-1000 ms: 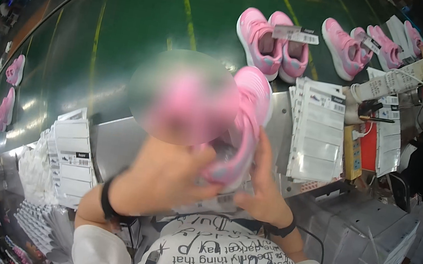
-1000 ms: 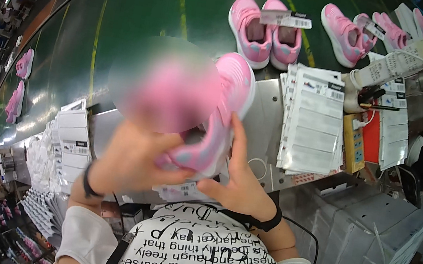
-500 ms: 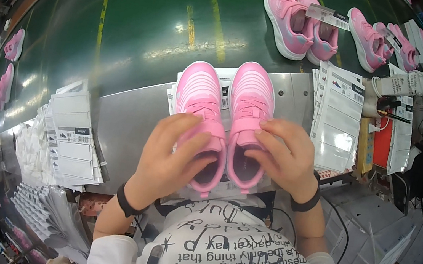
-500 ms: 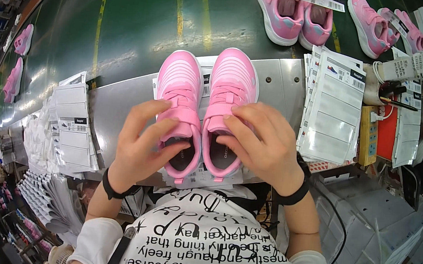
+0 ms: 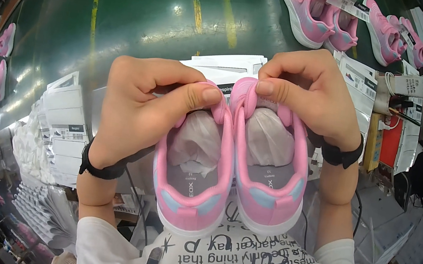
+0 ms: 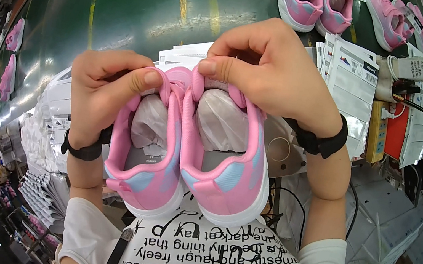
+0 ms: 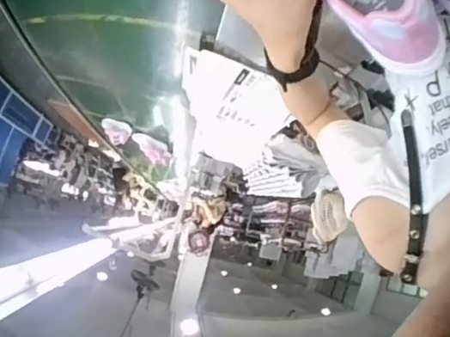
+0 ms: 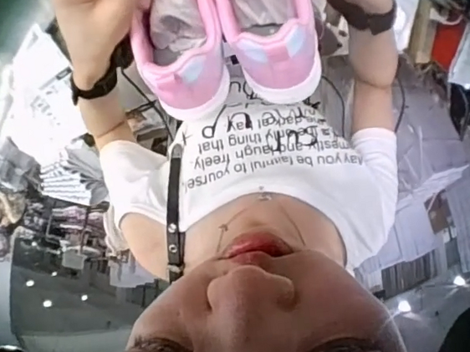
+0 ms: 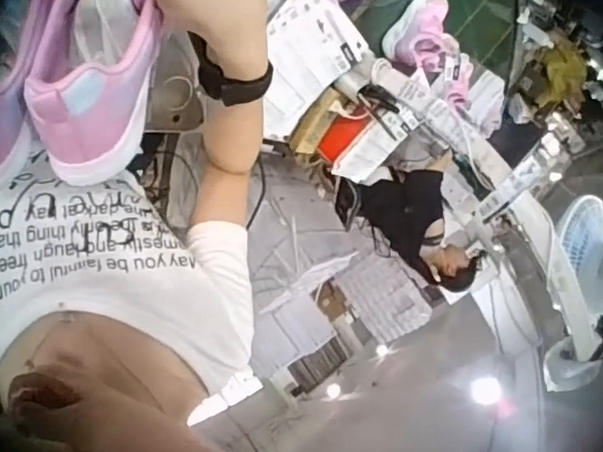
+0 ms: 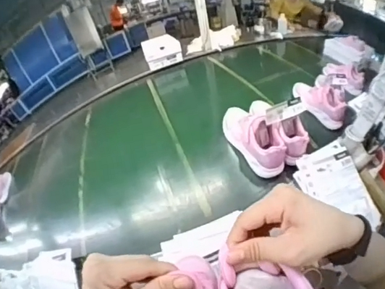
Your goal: Inspecting pink children's sneakers and applying size/barcode labels to the heels and outsoles.
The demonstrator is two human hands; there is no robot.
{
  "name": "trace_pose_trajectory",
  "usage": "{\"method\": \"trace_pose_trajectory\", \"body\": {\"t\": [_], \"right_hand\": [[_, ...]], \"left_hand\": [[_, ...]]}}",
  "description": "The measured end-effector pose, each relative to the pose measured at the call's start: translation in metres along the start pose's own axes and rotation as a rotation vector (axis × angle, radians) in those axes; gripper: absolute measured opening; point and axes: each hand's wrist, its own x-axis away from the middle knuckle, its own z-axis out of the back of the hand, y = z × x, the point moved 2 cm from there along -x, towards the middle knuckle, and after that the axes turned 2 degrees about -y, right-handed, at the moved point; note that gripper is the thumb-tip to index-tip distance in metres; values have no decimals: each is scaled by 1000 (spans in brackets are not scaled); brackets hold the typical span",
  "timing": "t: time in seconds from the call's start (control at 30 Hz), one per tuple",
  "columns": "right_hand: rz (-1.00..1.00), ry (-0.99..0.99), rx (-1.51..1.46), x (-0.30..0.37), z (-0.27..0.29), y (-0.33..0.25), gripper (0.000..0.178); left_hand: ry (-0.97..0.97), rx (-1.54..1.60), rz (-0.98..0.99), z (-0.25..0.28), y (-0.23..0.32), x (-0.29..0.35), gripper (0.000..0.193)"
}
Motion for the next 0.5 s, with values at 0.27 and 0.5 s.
{"method": "trace_pose_trajectory", "body": {"t": [0.27, 0.5], "right_hand": [[-63, -40, -119, -7, -2, 15, 16], [687, 331, 571, 28, -24, 20, 20]], "left_hand": [[-83, 203, 251, 1, -11, -4, 13], [125, -463, -354, -15, -1, 36, 8]]}}
